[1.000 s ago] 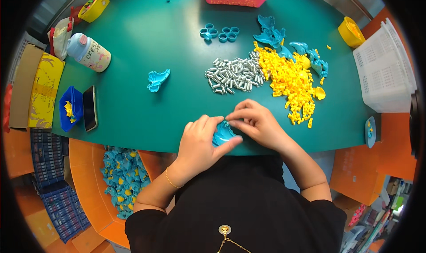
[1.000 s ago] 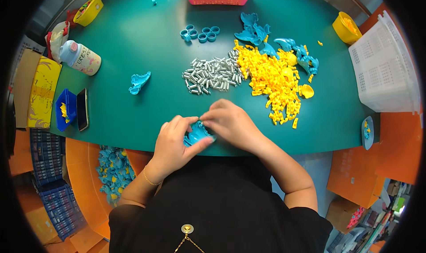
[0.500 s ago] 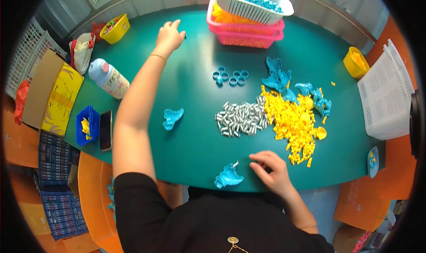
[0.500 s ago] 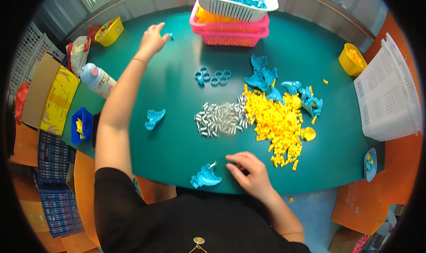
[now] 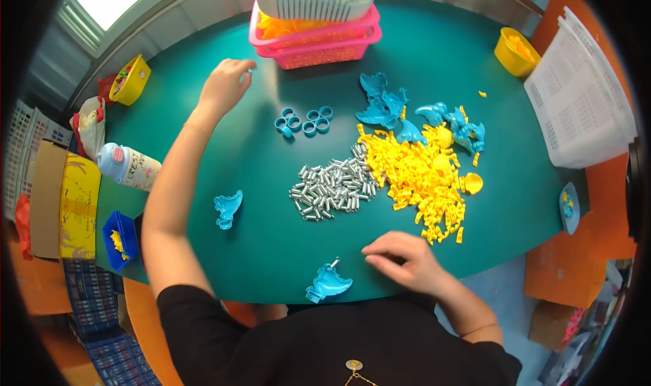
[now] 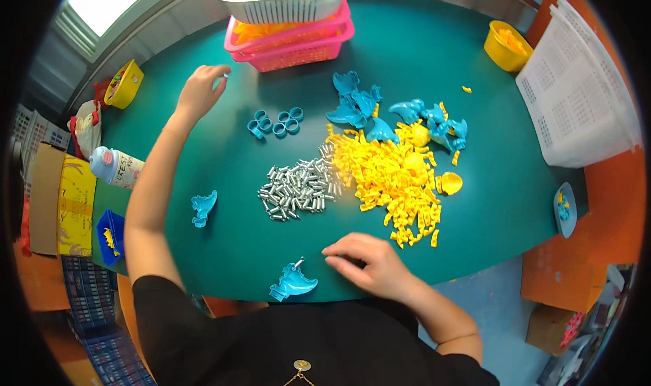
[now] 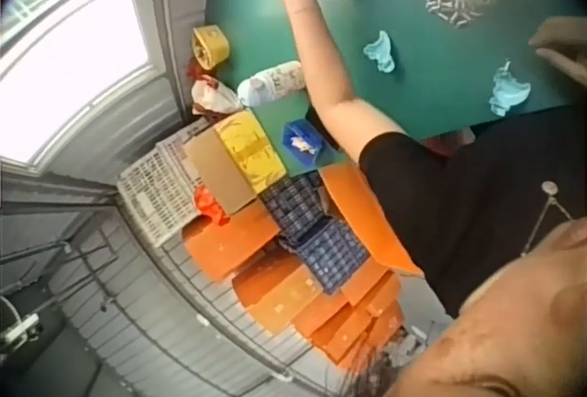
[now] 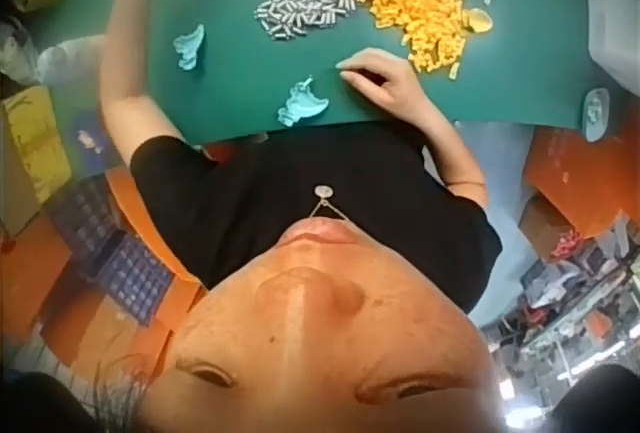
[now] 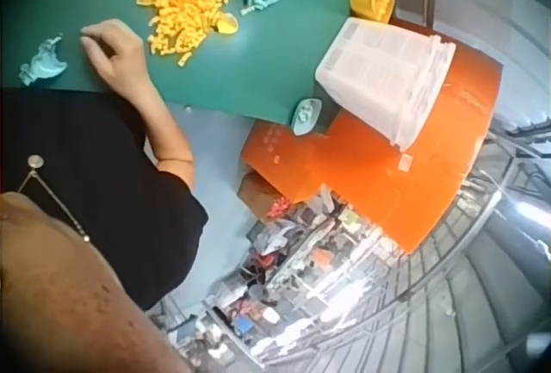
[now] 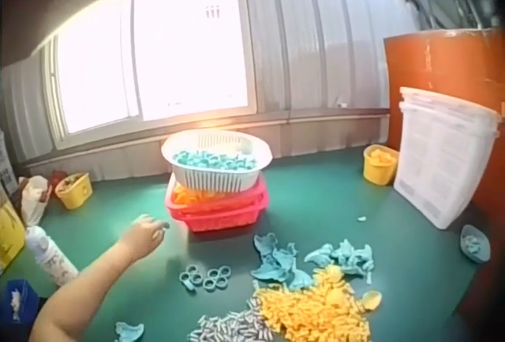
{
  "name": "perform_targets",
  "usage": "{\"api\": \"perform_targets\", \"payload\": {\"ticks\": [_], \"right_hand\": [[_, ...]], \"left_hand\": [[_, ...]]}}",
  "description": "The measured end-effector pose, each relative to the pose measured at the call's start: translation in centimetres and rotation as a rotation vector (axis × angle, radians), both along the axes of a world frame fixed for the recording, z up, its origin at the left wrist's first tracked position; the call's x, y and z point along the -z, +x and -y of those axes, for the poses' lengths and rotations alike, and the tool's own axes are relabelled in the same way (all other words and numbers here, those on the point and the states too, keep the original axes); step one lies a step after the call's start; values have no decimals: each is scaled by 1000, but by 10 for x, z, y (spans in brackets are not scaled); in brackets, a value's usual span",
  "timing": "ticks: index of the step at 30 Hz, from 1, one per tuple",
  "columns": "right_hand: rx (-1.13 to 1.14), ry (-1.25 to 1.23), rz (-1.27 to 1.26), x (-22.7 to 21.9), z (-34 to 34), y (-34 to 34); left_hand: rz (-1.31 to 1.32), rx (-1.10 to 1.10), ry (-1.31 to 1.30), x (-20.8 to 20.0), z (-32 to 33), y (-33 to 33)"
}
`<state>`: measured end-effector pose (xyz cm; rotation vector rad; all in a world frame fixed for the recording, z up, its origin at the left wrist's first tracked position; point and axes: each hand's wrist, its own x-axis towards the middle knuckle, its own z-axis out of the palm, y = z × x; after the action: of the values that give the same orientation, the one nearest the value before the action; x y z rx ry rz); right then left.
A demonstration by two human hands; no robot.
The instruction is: Assemble small plastic toy components by fitting together blue and yellow parts and inserting internal pieces.
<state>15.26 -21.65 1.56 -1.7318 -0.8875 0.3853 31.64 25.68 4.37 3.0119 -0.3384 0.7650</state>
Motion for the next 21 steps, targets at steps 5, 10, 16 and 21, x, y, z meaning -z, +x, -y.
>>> {"api": "perform_targets", "payload": {"ticks": [5, 10, 16, 21], "right_hand": [[176, -201, 167, -43, 9, 69], [225, -340, 417, -32, -56, 162], [189, -787, 521, -22, -106, 187], [245, -846, 487, -19, -111, 193]], "left_hand": [[-157, 398, 436, -11, 89, -88], [-224, 426, 563, 14, 123, -117], [-276, 395, 129, -26, 136, -179], [-472, 475, -319, -44, 165, -255]]}}
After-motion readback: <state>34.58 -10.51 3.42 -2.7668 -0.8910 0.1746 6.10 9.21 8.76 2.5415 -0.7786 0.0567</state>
